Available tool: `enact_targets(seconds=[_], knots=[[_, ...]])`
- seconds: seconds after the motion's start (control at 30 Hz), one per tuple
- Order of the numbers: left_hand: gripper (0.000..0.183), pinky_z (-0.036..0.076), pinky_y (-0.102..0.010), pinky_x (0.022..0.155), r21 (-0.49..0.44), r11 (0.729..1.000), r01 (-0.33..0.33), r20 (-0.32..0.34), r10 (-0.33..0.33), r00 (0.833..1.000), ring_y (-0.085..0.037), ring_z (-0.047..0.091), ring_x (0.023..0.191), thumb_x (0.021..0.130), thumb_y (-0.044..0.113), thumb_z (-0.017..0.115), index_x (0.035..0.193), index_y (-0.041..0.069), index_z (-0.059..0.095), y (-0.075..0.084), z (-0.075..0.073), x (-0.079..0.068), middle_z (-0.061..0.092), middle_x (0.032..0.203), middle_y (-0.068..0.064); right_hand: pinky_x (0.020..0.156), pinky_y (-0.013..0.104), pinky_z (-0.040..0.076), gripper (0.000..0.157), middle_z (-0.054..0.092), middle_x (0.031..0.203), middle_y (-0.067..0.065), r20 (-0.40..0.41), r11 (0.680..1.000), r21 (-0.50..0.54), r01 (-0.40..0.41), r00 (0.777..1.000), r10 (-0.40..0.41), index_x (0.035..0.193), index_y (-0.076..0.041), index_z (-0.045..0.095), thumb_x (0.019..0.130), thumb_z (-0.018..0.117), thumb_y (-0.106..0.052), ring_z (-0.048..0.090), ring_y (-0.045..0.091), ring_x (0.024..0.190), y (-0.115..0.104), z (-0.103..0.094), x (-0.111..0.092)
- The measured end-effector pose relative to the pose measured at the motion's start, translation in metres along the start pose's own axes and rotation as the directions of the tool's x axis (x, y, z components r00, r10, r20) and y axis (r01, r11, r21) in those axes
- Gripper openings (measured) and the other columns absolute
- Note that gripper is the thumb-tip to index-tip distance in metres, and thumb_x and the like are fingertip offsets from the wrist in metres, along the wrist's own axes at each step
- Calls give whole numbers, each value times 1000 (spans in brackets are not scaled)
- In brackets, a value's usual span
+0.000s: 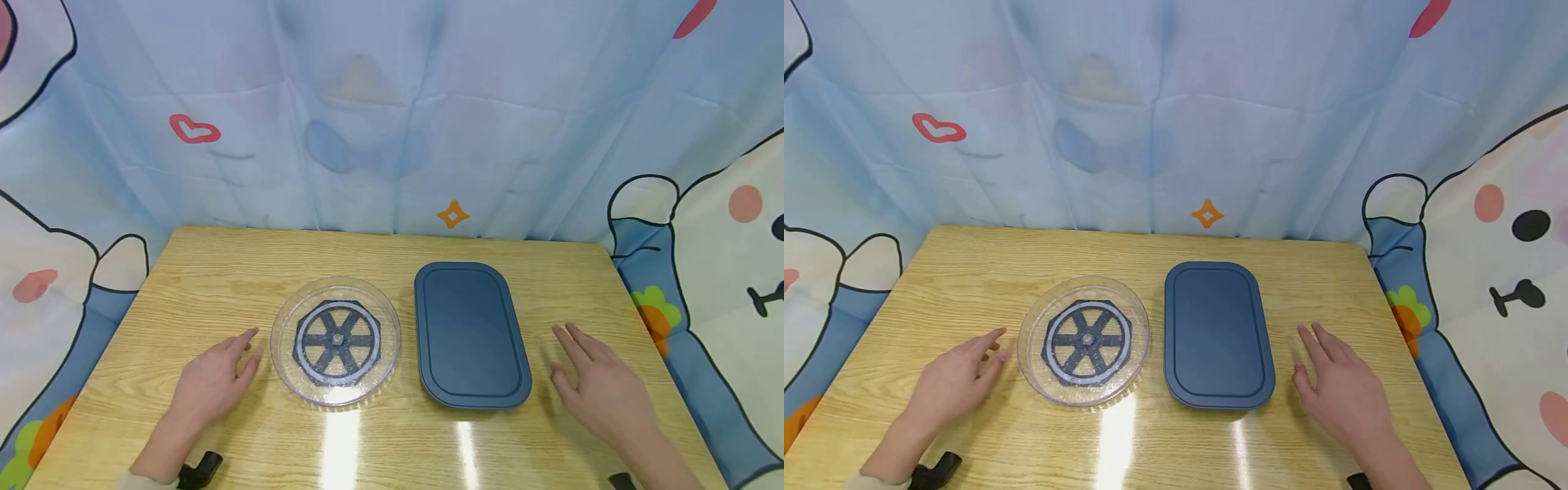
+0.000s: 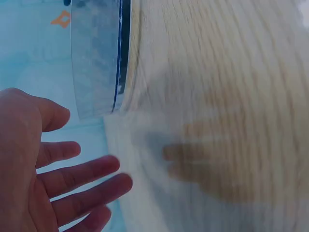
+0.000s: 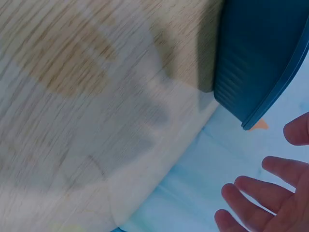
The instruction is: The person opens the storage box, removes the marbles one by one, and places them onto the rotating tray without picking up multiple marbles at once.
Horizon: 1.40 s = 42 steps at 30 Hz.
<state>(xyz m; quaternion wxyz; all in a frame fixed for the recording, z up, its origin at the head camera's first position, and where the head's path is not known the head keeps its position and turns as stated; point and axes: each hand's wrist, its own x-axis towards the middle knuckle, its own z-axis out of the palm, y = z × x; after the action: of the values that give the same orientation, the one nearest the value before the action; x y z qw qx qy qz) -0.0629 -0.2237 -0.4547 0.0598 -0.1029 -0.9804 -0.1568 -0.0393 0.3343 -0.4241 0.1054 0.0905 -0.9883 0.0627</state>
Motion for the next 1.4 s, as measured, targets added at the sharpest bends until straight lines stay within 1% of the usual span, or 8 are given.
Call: enact_targets(seconds=[0.13,0.33,0.63,0.73,0.9,1.03,1.23,1.4], knots=[[43,55,-38,61,-160,985,65,37,-60,998,-18,67,83,99,27,61,138,8,58,2,8,2,70,103,-5,82,61,51,54,58,135,21,-101,997,49,53,994,-48,136,-4,59,85,69,-17,56,43,115,-6,2,0],[41,56,-38,71,-378,922,85,29,-81,996,-16,66,84,101,21,61,140,9,55,4,22,7,67,101,-4,80,57,54,48,63,130,16,-200,987,98,126,974,-104,129,-5,65,83,70,-16,59,38,113,-25,3,2],[37,48,-27,52,-539,838,86,22,-87,996,-10,59,64,99,12,64,134,7,60,4,35,16,63,83,0,89,52,52,46,63,131,11,-212,961,142,237,956,-204,129,-8,66,85,69,-21,60,32,115,-62,10,2],[36,45,-27,48,-614,784,94,54,-77,996,-15,57,58,99,13,63,135,6,59,2,38,18,60,77,-1,91,49,51,44,62,133,9,-221,944,159,290,942,-252,130,-9,66,89,65,-27,59,29,118,-76,16,2],[40,49,-30,51,-751,648,126,118,-56,991,-22,58,57,100,11,62,138,6,54,-4,45,22,59,72,-7,95,44,49,45,61,135,8,-265,899,203,388,906,-331,130,-9,66,100,53,-40,57,28,122,-98,28,4],[43,53,-32,55,-807,581,106,120,-15,993,-24,60,58,98,7,63,139,1,52,-9,48,22,59,72,-10,104,36,41,49,60,137,7,-259,878,225,423,894,-364,132,-10,65,101,52,-45,54,28,126,-111,38,4],[43,54,-33,58,-834,545,88,103,-4,995,-26,61,60,97,5,64,138,-2,52,-9,46,21,60,72,-10,103,44,44,55,56,142,8,-245,858,200,473,872,-423,136,-10,62,94,66,-46,51,28,130,-123,47,6],[42,53,-32,57,-841,534,84,92,-11,996,-27,60,59,97,4,63,137,-1,53,-9,46,21,59,71,-9,97,54,49,69,55,143,10,-231,853,166,494,861,-454,136,-6,61,77,85,-34,51,29,131,-127,53,6]])
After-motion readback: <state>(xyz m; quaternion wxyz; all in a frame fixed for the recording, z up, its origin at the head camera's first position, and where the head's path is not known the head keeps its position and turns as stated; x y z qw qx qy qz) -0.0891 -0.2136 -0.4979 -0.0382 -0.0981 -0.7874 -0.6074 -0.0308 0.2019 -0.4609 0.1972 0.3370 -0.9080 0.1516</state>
